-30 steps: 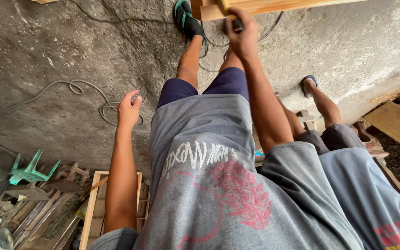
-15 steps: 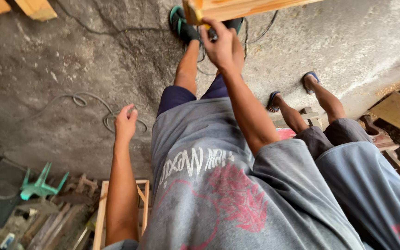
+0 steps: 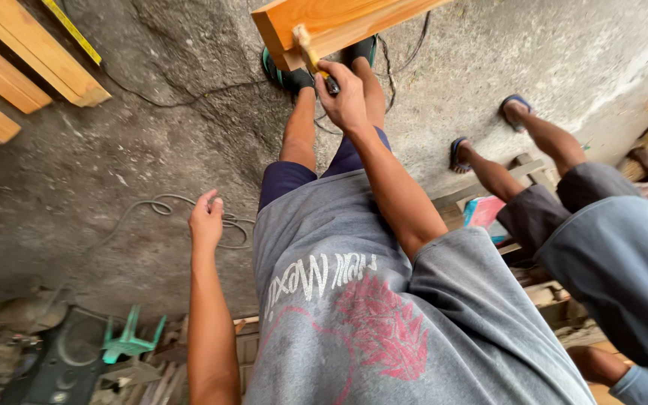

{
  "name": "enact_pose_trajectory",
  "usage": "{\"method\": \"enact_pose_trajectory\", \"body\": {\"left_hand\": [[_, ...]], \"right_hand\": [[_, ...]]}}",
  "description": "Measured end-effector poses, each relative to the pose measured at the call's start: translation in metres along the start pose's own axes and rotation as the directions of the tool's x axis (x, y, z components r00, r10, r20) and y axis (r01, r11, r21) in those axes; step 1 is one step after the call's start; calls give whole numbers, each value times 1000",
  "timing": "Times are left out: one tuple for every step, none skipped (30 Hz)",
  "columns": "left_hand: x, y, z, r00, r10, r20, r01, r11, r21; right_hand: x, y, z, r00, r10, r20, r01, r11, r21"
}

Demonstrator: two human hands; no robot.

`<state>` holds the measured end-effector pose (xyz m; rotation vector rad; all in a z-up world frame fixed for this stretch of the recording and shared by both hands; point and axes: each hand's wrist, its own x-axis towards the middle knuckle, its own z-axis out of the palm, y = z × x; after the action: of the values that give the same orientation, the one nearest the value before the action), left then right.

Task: The person applies wood stain to a long plank using a brush. They repeatedly dip the brush into a can of stain and spread it along the plank's surface, flipping the plank to coat both sides. The work occurs in a workshop with other planks and tools visible.

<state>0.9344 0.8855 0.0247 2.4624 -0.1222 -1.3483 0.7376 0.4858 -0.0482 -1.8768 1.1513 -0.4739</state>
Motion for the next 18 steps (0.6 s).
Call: {"method": "enact_pose_trajectory", "body": {"left_hand": [[-3, -1, -3, 1000, 27, -6, -28, 999, -31], [-5, -4, -8, 998, 55, -13, -56, 997, -62], [-4, -7, -9, 1000, 16, -1, -16, 997, -73], [-3, -11, -10, 1000, -24, 11, 25, 996, -84], [1, -14, -7, 998, -61, 30, 64, 993, -100], [5, -17, -5, 999, -31, 28, 33, 997, -67], [8, -19, -5, 1000, -1, 26, 2, 999, -33], [11, -21, -7, 999, 29, 25, -29, 1000, 2], [11, -22, -9, 998, 51, 29, -52, 998, 19], [7, -22, -13, 997, 73, 33, -75, 997, 35], [9, -19, -14, 994, 107, 32, -108, 993, 45], [7, -14, -16, 995, 92, 26, -94, 994, 52], [5, -6, -18, 997, 78, 23, -79, 995, 57], [4, 5, -20, 998, 63, 19, -64, 996, 63], [1, 15, -22, 998, 61, 23, -62, 997, 43], [-1, 26, -22, 998, 58, 27, -59, 998, 23], [1, 40, -22, 998, 54, 27, -54, 999, 7], [7, 54, -21, 998, 54, 29, -55, 998, 33]], "right_hand": [[-2, 0, 2, 999, 27, -44, -26, 999, 19], [-3, 4, 0, 995, 55, -86, -52, 998, 39], [7, 21, -13, 989, 77, -129, -70, 996, 56], [16, 43, -32, 975, 12, -221, 8, 996, 89], [26, 67, -53, 953, 183, -240, -161, 981, 111], [38, 92, -75, 926, 198, -321, -184, 980, 76], [48, 110, -90, 887, 244, -391, -213, 969, 122], [58, 121, -98, 841, 290, -457, -238, 956, 170], [59, 125, -100, 825, 297, -481, -258, 955, 146], [53, 121, -94, 809, 303, -504, -279, 952, 124], [57, 115, -86, 793, 297, -532, -289, 952, 102], [48, 101, -71, 842, 18, -539, -67, 995, -71], [39, 86, -54, 860, -120, -497, 91, 992, -83], [34, 77, -41, 932, 162, -323, -142, 986, 86], [31, 75, -37, 948, 193, -254, -144, 969, 200], [32, 79, -37, 960, 214, -181, -150, 939, 310], [37, 89, -42, 941, 190, -278, -117, 959, 260], [47, 107, -56, 914, 161, -372, -89, 975, 205]]}}
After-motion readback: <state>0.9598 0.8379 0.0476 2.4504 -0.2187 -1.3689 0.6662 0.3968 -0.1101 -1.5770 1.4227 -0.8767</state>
